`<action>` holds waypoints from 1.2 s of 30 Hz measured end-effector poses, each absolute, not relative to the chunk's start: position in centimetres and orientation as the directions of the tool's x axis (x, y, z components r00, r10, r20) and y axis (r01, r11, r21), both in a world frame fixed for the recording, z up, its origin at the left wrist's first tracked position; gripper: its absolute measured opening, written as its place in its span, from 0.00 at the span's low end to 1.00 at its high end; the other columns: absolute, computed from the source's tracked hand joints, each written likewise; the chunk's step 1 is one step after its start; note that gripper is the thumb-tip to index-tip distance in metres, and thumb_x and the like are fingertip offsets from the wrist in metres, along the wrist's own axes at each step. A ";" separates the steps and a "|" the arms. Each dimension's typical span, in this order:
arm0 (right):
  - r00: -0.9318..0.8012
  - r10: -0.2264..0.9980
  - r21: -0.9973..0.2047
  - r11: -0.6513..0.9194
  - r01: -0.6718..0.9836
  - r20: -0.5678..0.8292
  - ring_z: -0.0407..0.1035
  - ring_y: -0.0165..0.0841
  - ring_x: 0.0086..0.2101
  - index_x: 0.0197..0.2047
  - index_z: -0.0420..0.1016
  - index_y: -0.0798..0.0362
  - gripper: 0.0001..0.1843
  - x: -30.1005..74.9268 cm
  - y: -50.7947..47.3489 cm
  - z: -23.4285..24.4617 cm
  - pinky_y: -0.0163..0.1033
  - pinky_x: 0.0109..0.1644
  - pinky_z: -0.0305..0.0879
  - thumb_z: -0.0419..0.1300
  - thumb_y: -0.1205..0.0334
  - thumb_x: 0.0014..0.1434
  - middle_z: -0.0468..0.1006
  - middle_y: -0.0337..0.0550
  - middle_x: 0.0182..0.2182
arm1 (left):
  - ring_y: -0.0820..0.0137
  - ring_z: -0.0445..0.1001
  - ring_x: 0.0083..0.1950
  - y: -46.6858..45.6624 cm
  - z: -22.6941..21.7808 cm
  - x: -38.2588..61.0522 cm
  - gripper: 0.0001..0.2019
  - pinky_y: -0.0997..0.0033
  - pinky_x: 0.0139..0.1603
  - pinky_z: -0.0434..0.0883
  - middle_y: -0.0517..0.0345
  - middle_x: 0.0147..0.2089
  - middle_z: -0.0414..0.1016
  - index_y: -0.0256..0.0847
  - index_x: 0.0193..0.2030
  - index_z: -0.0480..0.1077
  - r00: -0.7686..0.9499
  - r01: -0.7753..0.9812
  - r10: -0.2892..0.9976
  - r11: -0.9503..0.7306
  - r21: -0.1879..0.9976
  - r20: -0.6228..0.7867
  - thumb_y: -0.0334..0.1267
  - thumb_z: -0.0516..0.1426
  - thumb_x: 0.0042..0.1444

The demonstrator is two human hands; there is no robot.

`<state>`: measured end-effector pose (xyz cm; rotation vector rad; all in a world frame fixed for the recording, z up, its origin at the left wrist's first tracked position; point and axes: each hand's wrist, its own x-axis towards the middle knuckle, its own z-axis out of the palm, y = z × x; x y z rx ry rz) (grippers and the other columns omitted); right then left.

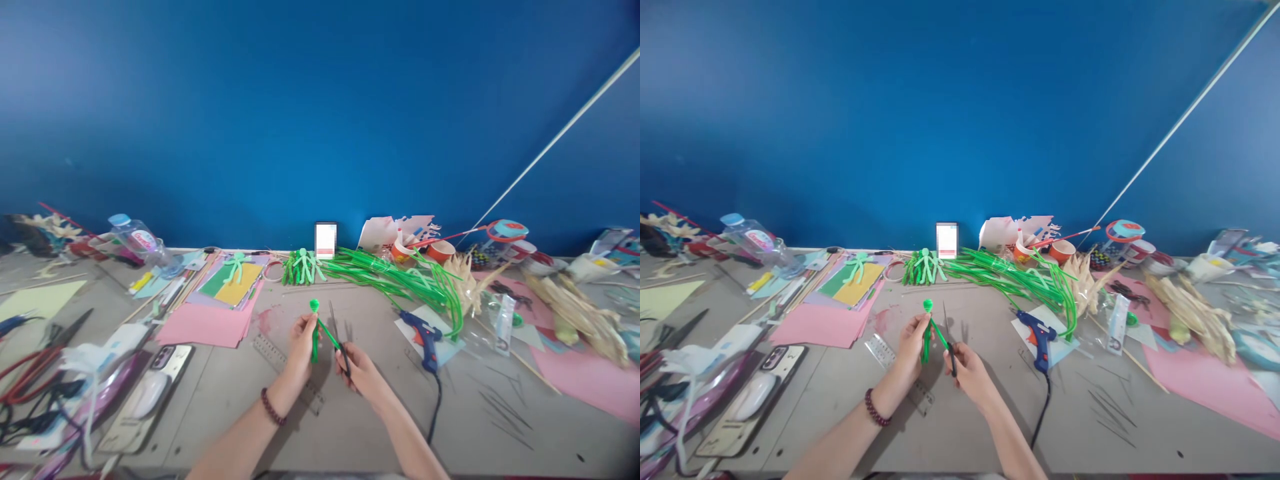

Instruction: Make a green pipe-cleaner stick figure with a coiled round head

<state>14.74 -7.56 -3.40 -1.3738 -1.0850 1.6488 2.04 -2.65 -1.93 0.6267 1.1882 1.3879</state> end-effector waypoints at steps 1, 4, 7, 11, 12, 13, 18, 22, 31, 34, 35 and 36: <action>-0.166 0.911 -0.923 -0.385 -0.017 -0.377 0.52 0.19 0.13 0.30 0.62 0.53 0.24 14.7 -7.6 -3.4 0.27 0.15 0.44 0.56 0.38 0.51 0.66 0.30 0.19 | 0.77 0.62 0.21 -2.6 -2.1 2.1 0.16 0.77 0.23 0.58 0.66 0.19 0.63 0.38 0.25 0.66 -0.208 -0.394 0.944 0.158 0.906 -0.255 0.49 0.64 0.42; -0.154 0.914 -0.923 -0.383 -0.031 -0.374 0.52 0.19 0.13 0.29 0.62 0.53 0.24 14.8 -7.5 -3.5 0.27 0.14 0.43 0.56 0.39 0.51 0.66 0.31 0.19 | 0.77 0.62 0.21 -2.6 -2.4 2.0 0.16 0.77 0.23 0.59 0.65 0.20 0.64 0.38 0.26 0.67 -0.202 -0.378 0.949 0.154 0.913 -0.243 0.48 0.63 0.43; -0.144 0.914 -0.921 -0.387 -0.041 -0.378 0.52 0.19 0.13 0.29 0.61 0.53 0.24 14.8 -7.6 -3.4 0.27 0.14 0.42 0.57 0.39 0.50 0.66 0.31 0.19 | 0.77 0.62 0.21 -2.5 -2.6 1.9 0.16 0.77 0.23 0.58 0.65 0.20 0.64 0.38 0.27 0.67 -0.202 -0.379 0.947 0.160 0.912 -0.250 0.48 0.64 0.43; -0.142 0.915 -0.922 -0.386 -0.041 -0.377 0.51 0.18 0.13 0.28 0.61 0.53 0.24 14.9 -7.6 -3.4 0.27 0.14 0.42 0.57 0.39 0.50 0.66 0.31 0.19 | 0.77 0.62 0.21 -2.5 -2.5 1.9 0.17 0.77 0.23 0.58 0.66 0.20 0.63 0.39 0.26 0.66 -0.176 -0.387 0.948 0.182 0.904 -0.266 0.50 0.64 0.42; -0.143 0.915 -0.922 -0.385 -0.041 -0.376 0.51 0.18 0.13 0.28 0.61 0.53 0.23 14.9 -7.6 -3.5 0.27 0.14 0.42 0.57 0.39 0.50 0.66 0.31 0.18 | 0.77 0.62 0.21 -2.6 -2.4 1.9 0.17 0.77 0.23 0.58 0.66 0.20 0.63 0.39 0.26 0.66 -0.168 -0.389 0.948 0.188 0.902 -0.270 0.50 0.64 0.42; -0.144 0.916 -0.923 -0.383 -0.040 -0.374 0.51 0.19 0.13 0.29 0.61 0.52 0.23 14.9 -7.5 -3.7 0.27 0.14 0.42 0.57 0.39 0.50 0.66 0.31 0.18 | 0.77 0.62 0.21 -2.6 -2.4 1.8 0.17 0.77 0.23 0.57 0.66 0.20 0.63 0.39 0.26 0.66 -0.163 -0.389 0.948 0.191 0.901 -0.271 0.49 0.64 0.42; -0.141 0.918 -0.926 -0.377 -0.028 -0.370 0.50 0.19 0.12 0.29 0.62 0.52 0.22 14.8 -7.4 -4.4 0.28 0.15 0.42 0.58 0.41 0.49 0.66 0.30 0.18 | 0.76 0.63 0.22 -2.6 -2.1 1.8 0.16 0.76 0.25 0.59 0.65 0.21 0.66 0.38 0.26 0.67 -0.194 -0.387 0.946 0.171 0.906 -0.261 0.48 0.64 0.41; -0.120 0.916 -0.921 -0.388 -0.020 -0.383 0.50 0.19 0.14 0.28 0.61 0.52 0.19 14.6 -7.4 -4.2 0.27 0.16 0.45 0.59 0.45 0.49 0.64 0.30 0.17 | 0.73 0.68 0.26 -2.7 -1.8 1.9 0.15 0.75 0.29 0.62 0.60 0.23 0.71 0.38 0.26 0.67 -0.160 -0.416 0.953 0.171 0.893 -0.257 0.47 0.64 0.42; -0.138 0.908 -0.918 -0.394 0.035 -0.395 0.49 0.19 0.14 0.30 0.63 0.53 0.14 14.7 -7.5 -3.9 0.27 0.16 0.44 0.60 0.51 0.50 0.65 0.30 0.18 | 0.77 0.61 0.20 -2.5 -2.1 1.9 0.19 0.77 0.23 0.56 0.67 0.18 0.62 0.38 0.25 0.65 -0.166 -0.382 0.947 0.194 0.904 -0.273 0.52 0.64 0.40; -0.127 0.913 -0.922 -0.387 0.035 -0.388 0.50 0.19 0.14 0.30 0.62 0.53 0.15 14.8 -7.5 -4.1 0.27 0.16 0.44 0.59 0.50 0.51 0.65 0.30 0.18 | 0.77 0.62 0.22 -2.6 -2.2 2.0 0.19 0.77 0.24 0.57 0.66 0.19 0.64 0.38 0.25 0.66 -0.166 -0.386 0.945 0.201 0.900 -0.282 0.51 0.64 0.39; -0.122 0.915 -0.923 -0.383 0.036 -0.384 0.50 0.19 0.14 0.30 0.62 0.53 0.16 14.7 -7.5 -4.1 0.27 0.16 0.44 0.58 0.49 0.52 0.65 0.30 0.18 | 0.77 0.62 0.22 -2.6 -2.3 2.1 0.18 0.76 0.25 0.58 0.65 0.20 0.64 0.38 0.25 0.66 -0.166 -0.387 0.944 0.203 0.899 -0.284 0.51 0.64 0.40; -0.117 0.917 -0.924 -0.380 0.038 -0.381 0.50 0.19 0.14 0.29 0.62 0.53 0.16 14.7 -7.5 -4.2 0.27 0.15 0.44 0.58 0.49 0.52 0.65 0.30 0.18 | 0.77 0.62 0.22 -2.7 -2.3 2.2 0.18 0.76 0.25 0.58 0.65 0.20 0.65 0.38 0.25 0.65 -0.166 -0.387 0.944 0.202 0.900 -0.284 0.51 0.64 0.40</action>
